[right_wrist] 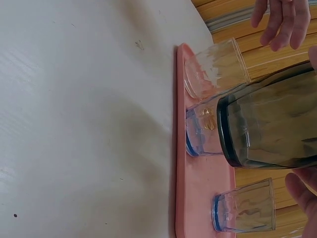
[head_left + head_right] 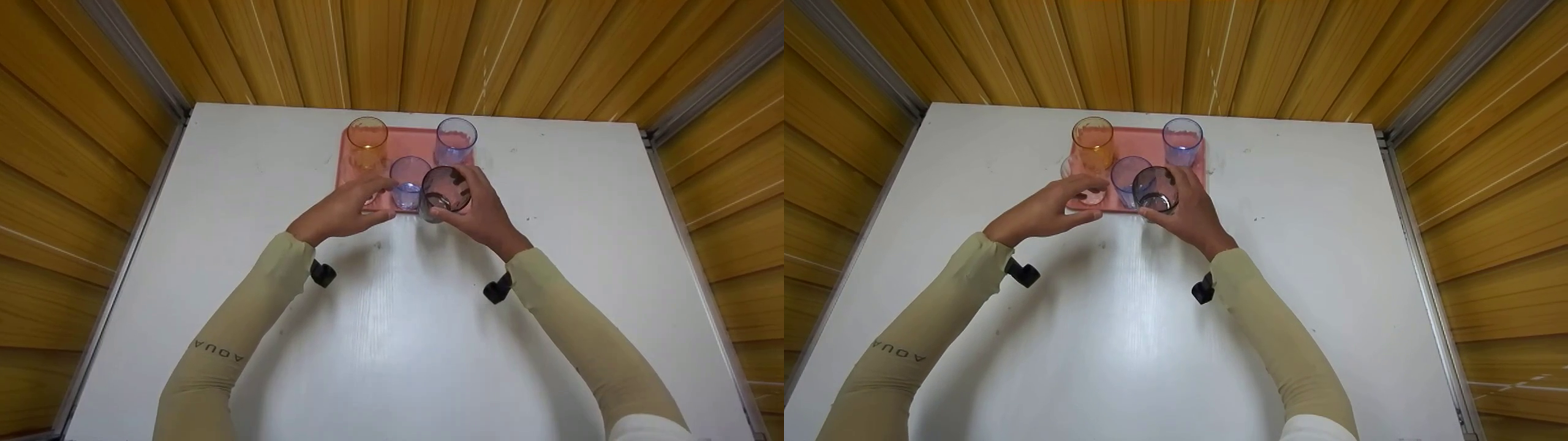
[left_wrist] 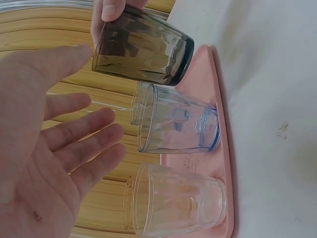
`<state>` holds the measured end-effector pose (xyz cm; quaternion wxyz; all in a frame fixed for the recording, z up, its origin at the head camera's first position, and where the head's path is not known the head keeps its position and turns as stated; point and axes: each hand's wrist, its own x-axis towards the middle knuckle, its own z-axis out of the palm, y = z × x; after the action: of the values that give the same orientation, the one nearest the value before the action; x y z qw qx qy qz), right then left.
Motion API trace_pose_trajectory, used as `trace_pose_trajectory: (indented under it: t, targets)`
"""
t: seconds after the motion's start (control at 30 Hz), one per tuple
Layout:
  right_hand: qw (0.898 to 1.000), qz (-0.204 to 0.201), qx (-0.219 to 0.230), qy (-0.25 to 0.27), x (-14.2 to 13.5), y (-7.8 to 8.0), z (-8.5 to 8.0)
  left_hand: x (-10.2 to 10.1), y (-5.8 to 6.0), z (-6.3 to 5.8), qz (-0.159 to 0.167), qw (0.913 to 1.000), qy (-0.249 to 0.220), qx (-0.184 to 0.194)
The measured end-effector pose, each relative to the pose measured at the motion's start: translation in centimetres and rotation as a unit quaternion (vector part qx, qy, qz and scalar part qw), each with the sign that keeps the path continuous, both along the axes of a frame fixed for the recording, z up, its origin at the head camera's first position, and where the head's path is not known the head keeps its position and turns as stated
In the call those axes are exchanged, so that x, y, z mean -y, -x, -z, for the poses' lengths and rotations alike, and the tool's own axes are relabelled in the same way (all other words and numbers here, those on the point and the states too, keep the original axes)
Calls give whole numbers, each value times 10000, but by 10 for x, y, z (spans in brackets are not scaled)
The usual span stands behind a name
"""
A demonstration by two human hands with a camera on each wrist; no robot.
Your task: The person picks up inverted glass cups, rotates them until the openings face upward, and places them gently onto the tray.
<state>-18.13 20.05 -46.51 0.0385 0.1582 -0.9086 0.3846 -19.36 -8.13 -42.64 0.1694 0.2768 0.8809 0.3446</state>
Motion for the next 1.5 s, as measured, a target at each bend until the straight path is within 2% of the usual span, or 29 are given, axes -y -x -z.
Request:
trace_pose_trajectory:
  t: [0.23,0.4,0.83,1.5]
  targets:
    - [9998,131,-41,-147,-1,2,2,0,-2,0,48,9998,99,-144]
    - [9997,201,89,-55,-3,3,4,-1,-3,1,10,9997,240,-71]
    - [9973,697,212,-60,-5,10,10,-1,-5,1,83,9997,226,-107]
    - [9936,995,491,-194,-8,16,20,-4,-10,2,153,9988,372,-285]
